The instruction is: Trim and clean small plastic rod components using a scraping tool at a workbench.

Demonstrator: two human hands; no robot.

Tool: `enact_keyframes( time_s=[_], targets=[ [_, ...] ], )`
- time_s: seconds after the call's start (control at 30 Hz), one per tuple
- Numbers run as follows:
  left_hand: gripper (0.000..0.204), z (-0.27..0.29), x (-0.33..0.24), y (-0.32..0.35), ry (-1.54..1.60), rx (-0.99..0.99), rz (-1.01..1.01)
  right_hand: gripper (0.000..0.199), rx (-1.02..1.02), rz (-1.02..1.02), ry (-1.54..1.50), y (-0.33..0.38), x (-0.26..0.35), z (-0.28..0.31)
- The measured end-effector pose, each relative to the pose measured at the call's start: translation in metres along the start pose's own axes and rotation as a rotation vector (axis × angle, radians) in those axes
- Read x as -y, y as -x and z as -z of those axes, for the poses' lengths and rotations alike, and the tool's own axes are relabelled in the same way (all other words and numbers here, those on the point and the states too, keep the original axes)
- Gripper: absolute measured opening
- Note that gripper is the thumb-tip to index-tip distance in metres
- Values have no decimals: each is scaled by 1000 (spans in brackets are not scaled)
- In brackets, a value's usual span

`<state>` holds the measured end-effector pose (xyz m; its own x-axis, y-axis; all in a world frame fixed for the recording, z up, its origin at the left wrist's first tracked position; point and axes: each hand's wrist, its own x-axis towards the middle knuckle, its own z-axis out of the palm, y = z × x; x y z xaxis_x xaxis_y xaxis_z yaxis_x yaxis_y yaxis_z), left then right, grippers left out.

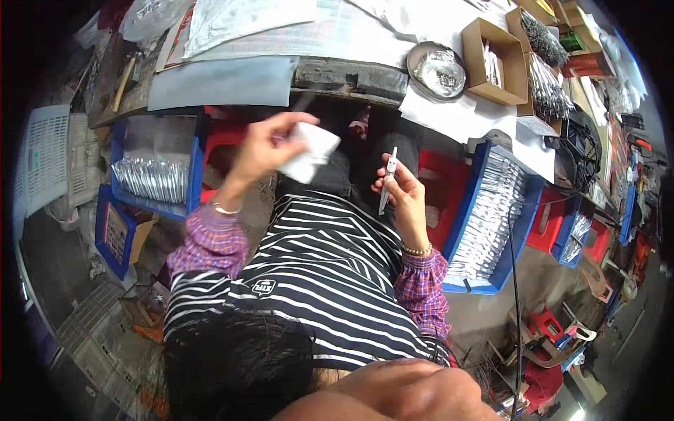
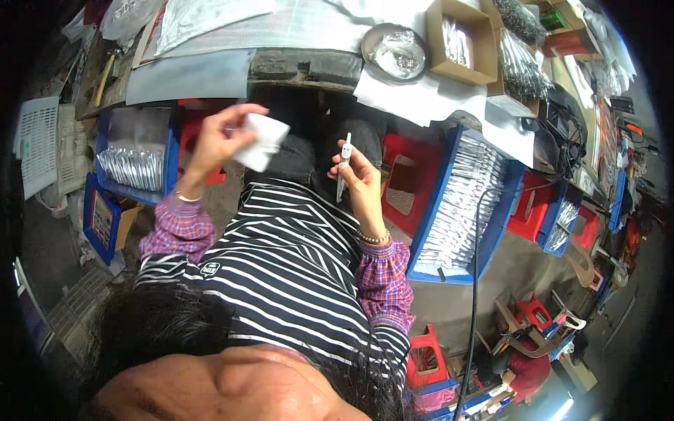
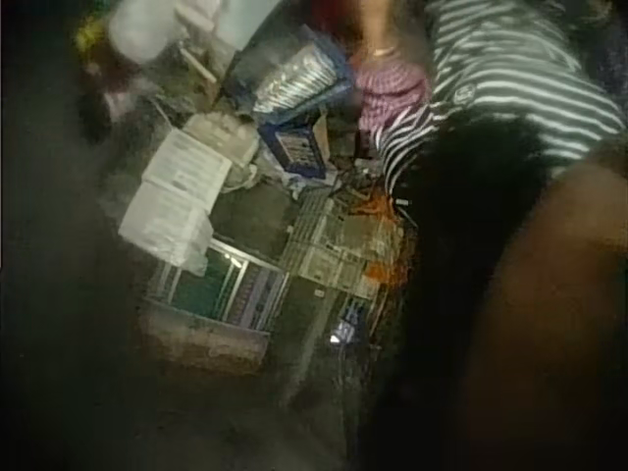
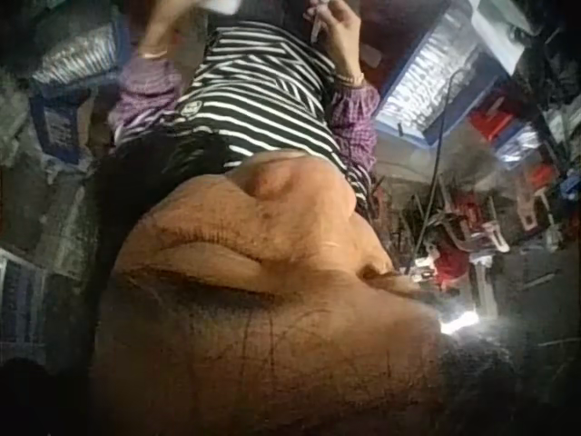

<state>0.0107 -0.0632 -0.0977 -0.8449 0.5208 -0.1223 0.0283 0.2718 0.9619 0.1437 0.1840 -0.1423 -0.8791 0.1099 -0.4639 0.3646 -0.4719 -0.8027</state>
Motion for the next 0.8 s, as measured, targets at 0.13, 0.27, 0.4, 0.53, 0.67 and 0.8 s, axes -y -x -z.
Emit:
enact_keyframes(
  time_s=[0.13, 0.27, 0.4, 0.53, 0.67, 0.8],
  targets=[
    [27, -88, -16, -20, -171, 75, -419, 30, 24, 147, 241, -2, -8, 2],
    [26, -124, -2, -25, -538, -102, -741, 25, 55, 145, 233, 0, -12, 14],
    [4, -112, 2, -45, -506, -164, -641, 29, 104, -30, 4, 2, -3, 1],
    [21, -83, 4, -58, -253, -108, -382, 36, 126, -108, -99, 5, 0, 6],
    [24, -97, -10, -32, -84, 190, -491, 28, 79, -58, -14, 6, 4, 2],
    [20, -108, 15, -42, -469, 77, -647, 29, 67, -132, -71, 4, -4, 11]
  ],
)
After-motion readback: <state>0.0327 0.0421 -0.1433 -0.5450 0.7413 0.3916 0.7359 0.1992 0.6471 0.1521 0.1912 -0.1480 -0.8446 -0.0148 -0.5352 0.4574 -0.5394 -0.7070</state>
